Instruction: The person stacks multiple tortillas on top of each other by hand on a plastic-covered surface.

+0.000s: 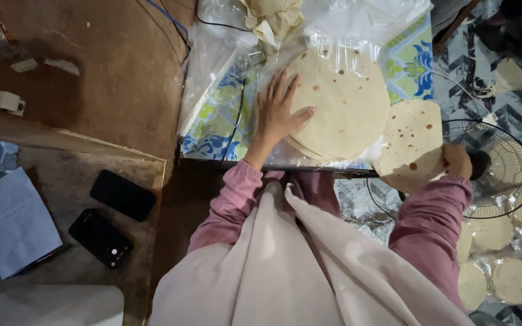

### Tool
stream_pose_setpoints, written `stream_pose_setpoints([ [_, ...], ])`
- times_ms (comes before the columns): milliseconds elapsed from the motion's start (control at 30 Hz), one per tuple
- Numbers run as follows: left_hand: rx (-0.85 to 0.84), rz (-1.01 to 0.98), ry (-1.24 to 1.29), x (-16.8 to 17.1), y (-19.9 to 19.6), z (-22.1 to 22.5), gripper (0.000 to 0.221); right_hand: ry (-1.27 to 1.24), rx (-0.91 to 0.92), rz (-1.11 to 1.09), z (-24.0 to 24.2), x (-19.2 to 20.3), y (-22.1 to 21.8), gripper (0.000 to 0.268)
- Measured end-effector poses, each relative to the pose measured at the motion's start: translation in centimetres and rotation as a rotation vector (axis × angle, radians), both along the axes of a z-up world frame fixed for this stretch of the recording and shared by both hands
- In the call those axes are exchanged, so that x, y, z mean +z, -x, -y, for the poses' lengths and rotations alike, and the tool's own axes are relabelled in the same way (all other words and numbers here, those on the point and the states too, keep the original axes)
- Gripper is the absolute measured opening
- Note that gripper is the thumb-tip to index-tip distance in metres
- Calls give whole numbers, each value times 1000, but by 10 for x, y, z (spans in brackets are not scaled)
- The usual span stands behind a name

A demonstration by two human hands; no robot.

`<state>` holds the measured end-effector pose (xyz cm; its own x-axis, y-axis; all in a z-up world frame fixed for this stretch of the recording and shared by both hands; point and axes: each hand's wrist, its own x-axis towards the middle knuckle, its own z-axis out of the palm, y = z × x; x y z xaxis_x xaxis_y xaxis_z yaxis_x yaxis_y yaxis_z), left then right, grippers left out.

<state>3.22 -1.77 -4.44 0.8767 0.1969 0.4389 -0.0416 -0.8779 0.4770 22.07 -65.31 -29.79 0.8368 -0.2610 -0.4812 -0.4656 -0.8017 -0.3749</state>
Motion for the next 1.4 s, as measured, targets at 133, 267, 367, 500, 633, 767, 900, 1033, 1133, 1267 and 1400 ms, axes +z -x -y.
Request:
stream_pose_setpoints([
  [133,-7,20,-4,-1,-1,0,90,-84,-34,199,-95,104,2,43],
  [267,-3,30,-8,1,0,-1,88,-172,-54,394,-127,122,-20,43],
  [367,5,-3,-18,12,4,0,88,-252,-61,539,-81,40,-76,43],
  [500,-10,37,-25,5,2,-1,87,-148,-7,650,-85,44,-71,40],
  [633,-15,24,-19,3,1,-2,89,-546,91,666,-97,70,-46,28],
  [767,3,-30,-23,11,3,0,90,-725,92,566,-96,78,-48,27],
  [900,-5,18,-13,3,2,-1,89,-635,47,529,-100,85,-56,27],
  [1033,-14,42,-13,1,1,0,89,-330,168,611,-100,98,-62,26],
  [1133,-9,19,-32,7,3,0,88,-106,199,630,-109,110,-56,27],
  [1267,-11,3,-40,10,4,0,87,34,243,785,-86,72,-64,24],
  [1400,-86,-82,-56,9,2,-5,89,39,75,738,-64,4,-72,29],
])
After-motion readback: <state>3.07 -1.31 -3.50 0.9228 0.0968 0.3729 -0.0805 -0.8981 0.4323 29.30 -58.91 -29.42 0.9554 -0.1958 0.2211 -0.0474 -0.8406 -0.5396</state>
